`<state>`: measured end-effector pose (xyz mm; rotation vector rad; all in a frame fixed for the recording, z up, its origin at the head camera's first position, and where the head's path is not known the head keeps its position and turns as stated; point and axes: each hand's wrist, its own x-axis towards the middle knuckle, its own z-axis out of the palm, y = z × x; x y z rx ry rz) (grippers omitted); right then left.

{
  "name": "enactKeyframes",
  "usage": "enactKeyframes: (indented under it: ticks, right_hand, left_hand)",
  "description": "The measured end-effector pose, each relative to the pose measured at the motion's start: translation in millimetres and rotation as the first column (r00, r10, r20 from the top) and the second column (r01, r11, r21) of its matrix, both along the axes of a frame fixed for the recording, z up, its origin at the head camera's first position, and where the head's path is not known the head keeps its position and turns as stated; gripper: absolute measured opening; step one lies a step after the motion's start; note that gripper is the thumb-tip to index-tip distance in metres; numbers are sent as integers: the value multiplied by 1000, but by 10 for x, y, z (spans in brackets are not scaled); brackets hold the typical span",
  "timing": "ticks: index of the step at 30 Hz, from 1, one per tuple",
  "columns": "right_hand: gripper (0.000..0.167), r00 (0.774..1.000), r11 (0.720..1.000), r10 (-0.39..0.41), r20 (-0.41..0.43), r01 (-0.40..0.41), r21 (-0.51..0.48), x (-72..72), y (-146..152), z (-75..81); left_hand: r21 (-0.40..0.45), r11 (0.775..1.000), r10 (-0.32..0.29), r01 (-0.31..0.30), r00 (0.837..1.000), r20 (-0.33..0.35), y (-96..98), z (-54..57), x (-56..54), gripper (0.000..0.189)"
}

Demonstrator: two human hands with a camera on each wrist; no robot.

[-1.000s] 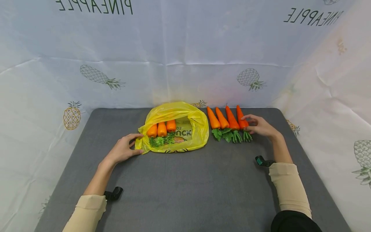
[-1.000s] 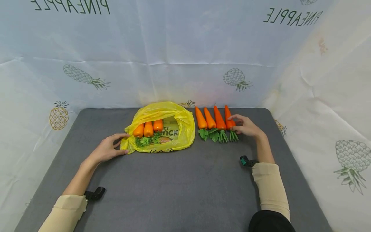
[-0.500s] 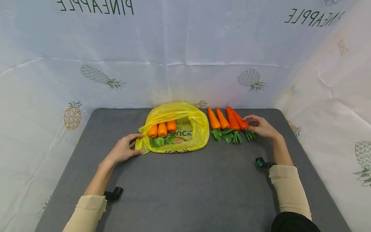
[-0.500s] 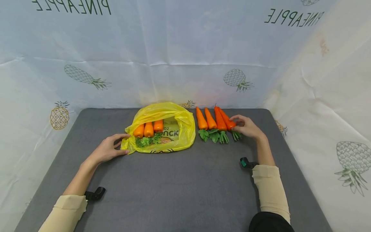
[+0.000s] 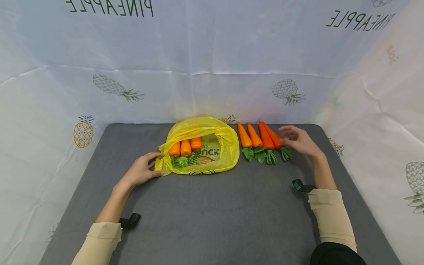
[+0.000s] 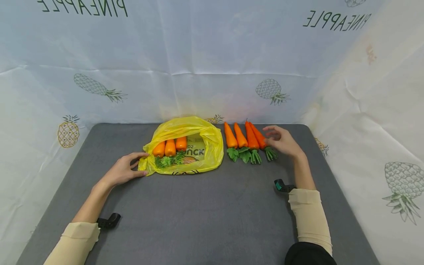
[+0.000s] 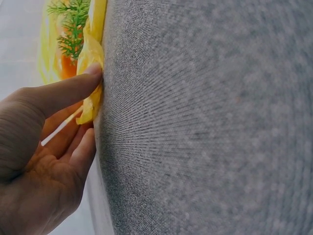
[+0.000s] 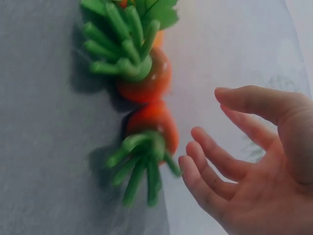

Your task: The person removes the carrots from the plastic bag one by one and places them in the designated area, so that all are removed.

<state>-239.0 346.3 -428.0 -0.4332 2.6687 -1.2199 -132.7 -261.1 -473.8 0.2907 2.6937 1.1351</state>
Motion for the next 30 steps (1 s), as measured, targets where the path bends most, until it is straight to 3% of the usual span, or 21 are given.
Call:
enactKeyframes:
  ticks: [8, 17, 30]
  right_hand:
    - [48, 992, 999, 36, -118, -36, 3, 24, -205, 156]
    - [46, 990, 996, 82, -117, -87, -36, 49, -483, 286]
    - [45, 981, 984, 154, -118, -163, -68, 42, -870, 331]
  left_hand:
    - [4, 1000, -2, 2, 1000, -7, -4, -14, -14, 67]
    - [11, 1000, 3, -3, 1000, -5, 28, 16, -8, 67]
    - [32, 999, 8, -9, 1000, 12, 37, 34, 7, 67]
